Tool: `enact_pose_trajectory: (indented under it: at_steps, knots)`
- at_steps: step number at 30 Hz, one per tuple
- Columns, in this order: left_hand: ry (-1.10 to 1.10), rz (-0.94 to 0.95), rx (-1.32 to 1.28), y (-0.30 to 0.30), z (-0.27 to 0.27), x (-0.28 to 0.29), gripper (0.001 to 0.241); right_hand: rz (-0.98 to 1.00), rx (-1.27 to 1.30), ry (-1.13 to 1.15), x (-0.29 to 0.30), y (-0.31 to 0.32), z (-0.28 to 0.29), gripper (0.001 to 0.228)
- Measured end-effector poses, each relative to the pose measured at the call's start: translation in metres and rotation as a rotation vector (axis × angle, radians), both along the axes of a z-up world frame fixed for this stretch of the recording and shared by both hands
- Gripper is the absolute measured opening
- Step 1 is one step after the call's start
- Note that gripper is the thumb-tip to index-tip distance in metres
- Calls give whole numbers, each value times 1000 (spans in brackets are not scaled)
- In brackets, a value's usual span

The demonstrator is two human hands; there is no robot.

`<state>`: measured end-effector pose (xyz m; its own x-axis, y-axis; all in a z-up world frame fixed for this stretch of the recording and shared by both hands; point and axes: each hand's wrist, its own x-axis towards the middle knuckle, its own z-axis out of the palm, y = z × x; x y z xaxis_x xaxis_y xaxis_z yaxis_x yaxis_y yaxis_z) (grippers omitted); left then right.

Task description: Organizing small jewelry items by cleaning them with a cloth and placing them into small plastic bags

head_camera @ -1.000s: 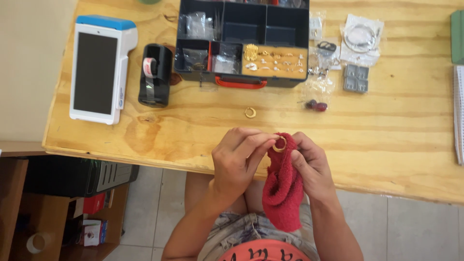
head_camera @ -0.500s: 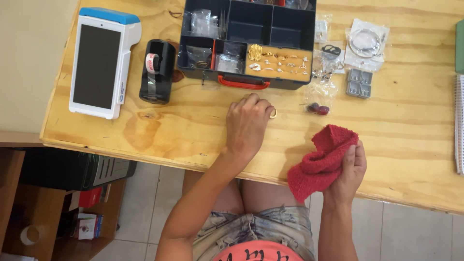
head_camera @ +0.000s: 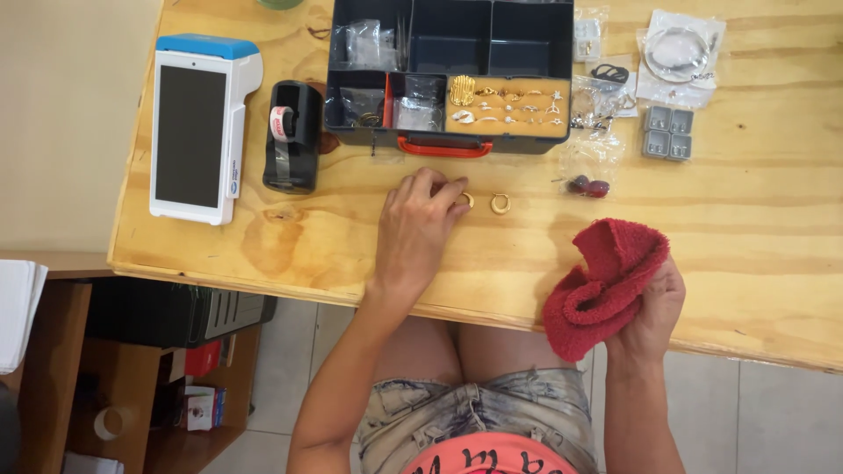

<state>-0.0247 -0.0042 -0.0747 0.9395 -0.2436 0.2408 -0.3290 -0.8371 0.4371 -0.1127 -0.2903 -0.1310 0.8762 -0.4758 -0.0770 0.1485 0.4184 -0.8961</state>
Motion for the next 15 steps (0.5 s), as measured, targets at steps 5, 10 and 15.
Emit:
enact_pose_trajectory:
  at_steps: [5,10,15]
  knots:
    - [65,-19,-90,1,-4,4,19,30,-47,0,-2,-13,-24,35]
    - [221,-1,-646,-15,30,-20,16,33,33,60,11,2,-20,27]
    - [278,-5,-1302,-44,60,-50,17,-47,-402,2,6,73,42,25]
